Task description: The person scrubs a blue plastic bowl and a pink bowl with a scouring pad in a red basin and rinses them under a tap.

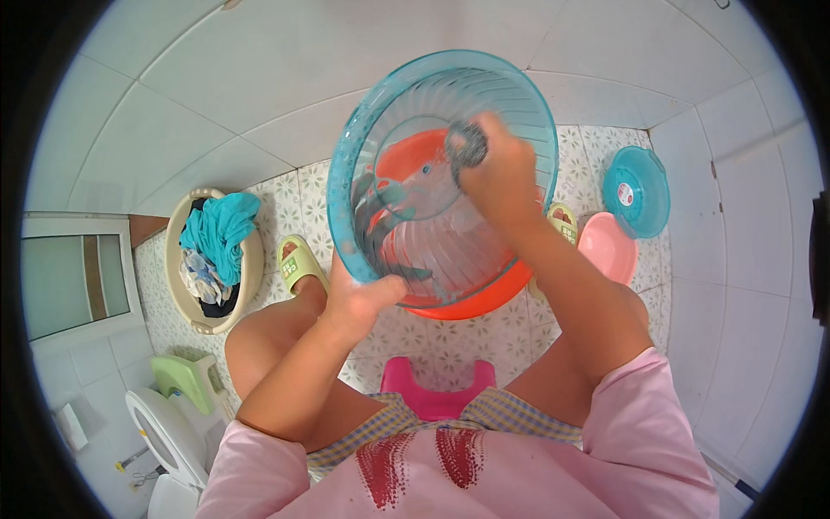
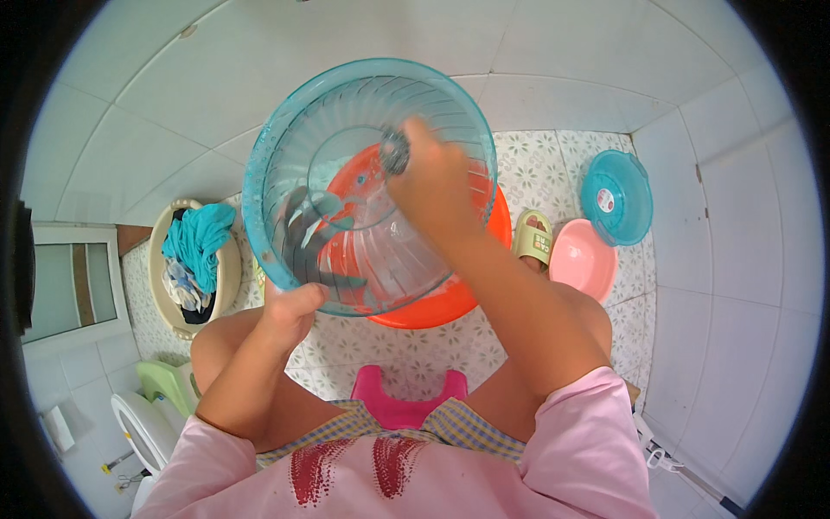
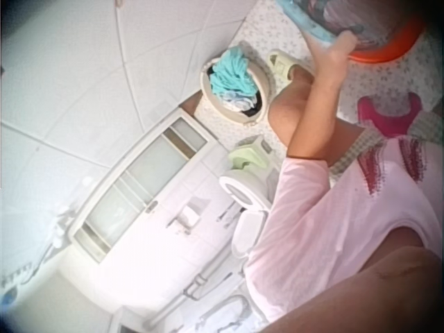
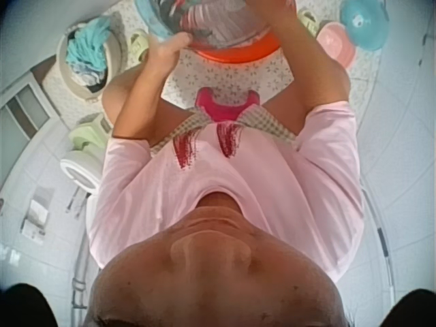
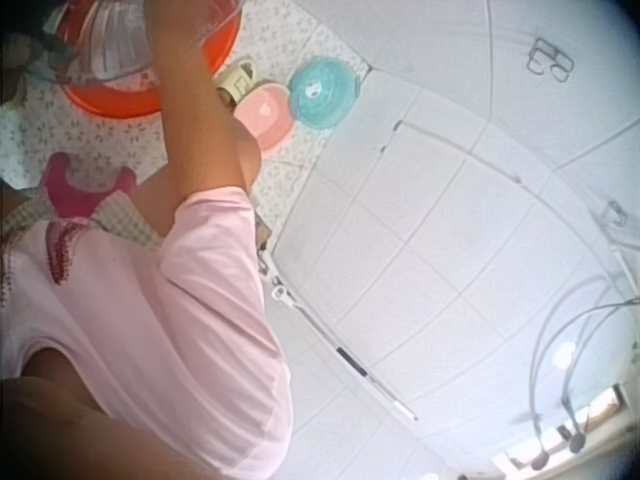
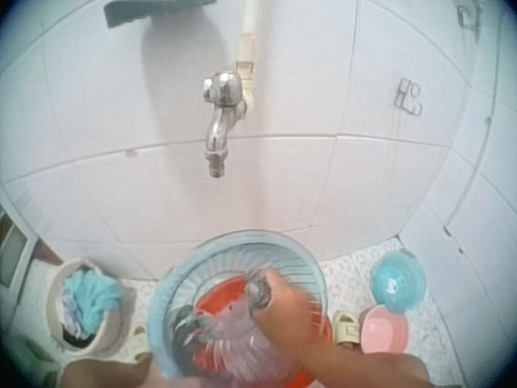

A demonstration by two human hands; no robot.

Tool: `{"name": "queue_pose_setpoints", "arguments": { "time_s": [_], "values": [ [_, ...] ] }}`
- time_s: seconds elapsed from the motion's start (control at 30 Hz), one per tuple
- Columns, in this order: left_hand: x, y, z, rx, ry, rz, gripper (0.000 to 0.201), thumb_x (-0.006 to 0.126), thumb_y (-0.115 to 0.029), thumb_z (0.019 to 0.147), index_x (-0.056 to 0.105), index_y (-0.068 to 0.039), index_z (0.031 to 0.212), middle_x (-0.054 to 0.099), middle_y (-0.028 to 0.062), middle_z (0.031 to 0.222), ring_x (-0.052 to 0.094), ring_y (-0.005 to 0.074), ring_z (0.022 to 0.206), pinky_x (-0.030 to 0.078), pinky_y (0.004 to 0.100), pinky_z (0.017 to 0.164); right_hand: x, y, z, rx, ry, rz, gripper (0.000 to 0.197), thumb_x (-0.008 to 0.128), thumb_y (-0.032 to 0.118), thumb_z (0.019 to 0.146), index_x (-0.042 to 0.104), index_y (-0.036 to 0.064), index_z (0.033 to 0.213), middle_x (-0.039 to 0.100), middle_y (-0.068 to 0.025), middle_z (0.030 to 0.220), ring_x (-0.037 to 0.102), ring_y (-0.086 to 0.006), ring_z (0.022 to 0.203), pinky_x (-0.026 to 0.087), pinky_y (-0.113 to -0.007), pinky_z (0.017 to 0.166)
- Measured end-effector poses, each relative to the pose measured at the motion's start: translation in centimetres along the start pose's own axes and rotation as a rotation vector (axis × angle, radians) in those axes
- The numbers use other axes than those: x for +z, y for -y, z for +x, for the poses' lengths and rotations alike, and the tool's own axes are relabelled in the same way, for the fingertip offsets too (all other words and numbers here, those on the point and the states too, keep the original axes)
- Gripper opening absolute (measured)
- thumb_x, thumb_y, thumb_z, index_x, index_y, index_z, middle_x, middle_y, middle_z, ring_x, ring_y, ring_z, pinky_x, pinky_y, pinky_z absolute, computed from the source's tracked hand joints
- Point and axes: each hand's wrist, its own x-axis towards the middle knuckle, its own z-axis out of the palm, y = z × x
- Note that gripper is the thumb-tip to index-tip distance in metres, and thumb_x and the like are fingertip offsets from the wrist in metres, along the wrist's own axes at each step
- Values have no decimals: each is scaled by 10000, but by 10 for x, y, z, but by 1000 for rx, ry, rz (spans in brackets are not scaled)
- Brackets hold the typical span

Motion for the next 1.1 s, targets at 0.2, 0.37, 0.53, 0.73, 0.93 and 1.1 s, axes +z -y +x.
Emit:
{"name": "queue_pose_setpoints", "arguments": {
  "time_s": [0.2,0.37,0.53,0.73,0.93,1.1],
  "values": [
    [-3,4,-1,6,-2,-31,873,520,22,582,246,-3,1410,398,127,1326,430,259,1235,531,378,873,-2,-3,1,-9,-24,-66,169,691,149,809,571,54,878,611,-173,697,611,-379,662,468,-432,582],
    [-8,7,2,-12,35,-30,913,517,51,581,211,-24,1438,343,121,1376,360,277,1298,556,385,845,4,-3,-10,-79,69,-142,174,685,162,813,568,49,874,621,-188,716,615,-382,650,470,-429,566],
    [-5,8,-1,26,-4,-7,910,549,40,590,218,-21,1435,347,132,1388,372,277,1290,552,399,849,-3,-7,1,-13,20,-85,184,635,98,804,521,20,925,604,-220,687,593,-441,645,462,-495,583],
    [-6,7,-4,-7,29,-50,893,577,41,608,233,-20,1429,362,131,1387,393,267,1273,552,394,842,-3,6,3,8,-62,60,135,606,103,850,503,43,913,590,-212,679,584,-437,642,450,-491,567],
    [-1,4,-4,84,2,-39,849,564,49,612,270,-11,1407,405,126,1342,434,245,1230,532,383,858,-3,-2,-6,-169,24,-101,127,615,143,869,549,72,951,614,-183,732,601,-405,669,463,-426,566],
    [-8,4,1,-32,25,15,838,537,58,604,287,-12,1401,407,121,1339,440,236,1219,529,377,851,0,3,-11,-252,-12,-141,137,632,136,857,540,68,932,612,-180,734,602,-395,671,462,-423,572]
  ]
}}
